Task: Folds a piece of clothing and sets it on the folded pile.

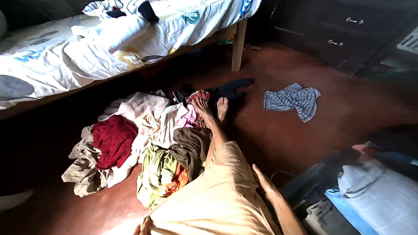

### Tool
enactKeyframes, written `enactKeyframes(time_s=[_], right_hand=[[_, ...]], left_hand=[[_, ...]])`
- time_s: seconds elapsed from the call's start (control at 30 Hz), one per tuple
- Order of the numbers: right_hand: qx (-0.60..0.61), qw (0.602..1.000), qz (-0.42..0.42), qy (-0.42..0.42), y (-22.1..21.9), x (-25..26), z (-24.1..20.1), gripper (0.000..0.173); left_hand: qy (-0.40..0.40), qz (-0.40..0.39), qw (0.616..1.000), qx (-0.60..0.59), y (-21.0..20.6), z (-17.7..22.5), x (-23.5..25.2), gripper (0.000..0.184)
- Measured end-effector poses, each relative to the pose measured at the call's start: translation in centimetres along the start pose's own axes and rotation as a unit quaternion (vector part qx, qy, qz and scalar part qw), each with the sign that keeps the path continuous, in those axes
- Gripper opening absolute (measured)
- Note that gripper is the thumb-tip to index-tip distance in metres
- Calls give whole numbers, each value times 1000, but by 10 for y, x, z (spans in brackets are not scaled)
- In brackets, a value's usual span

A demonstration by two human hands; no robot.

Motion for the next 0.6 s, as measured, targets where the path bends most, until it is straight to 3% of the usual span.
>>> enactKeyframes(time_s=[0.1,0.2,0.23,0.3,0.37,0.43,0.53,0.6], right_hand=[[5,1000,6,20,9,6,30,37],[-10,995,21,97,5,-10,-12,32],[-7,988,3,152,2,-8,-25,33],[41,972,-43,229,0,0,-36,37],[109,960,-95,242,-1,2,-30,44],[88,959,-144,229,-11,-3,-24,45],[88,984,-67,143,-13,-7,-8,38],[162,973,-46,160,-5,-3,-2,37]], left_hand=[[-4,-11,1000,-10,-10,-8,4,24],[66,17,998,-12,-20,22,-26,24],[75,6,996,-45,-17,26,-24,23],[39,-92,984,-147,-7,27,-12,29],[19,-190,961,-202,-5,30,-16,37],[54,-242,959,-138,-3,28,-21,43],[98,-208,973,-17,-1,35,-22,24],[48,-220,973,-57,9,58,-26,19]])
Point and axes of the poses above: each hand's wrist, its own x-axis towards the middle knuckle, its own y-axis out of the back of the hand, z = x × y, the point moved 3 cm from there along x, towards the middle knuckle, and after that the axes turned 15 degrees about y, right-handed, at the moved point
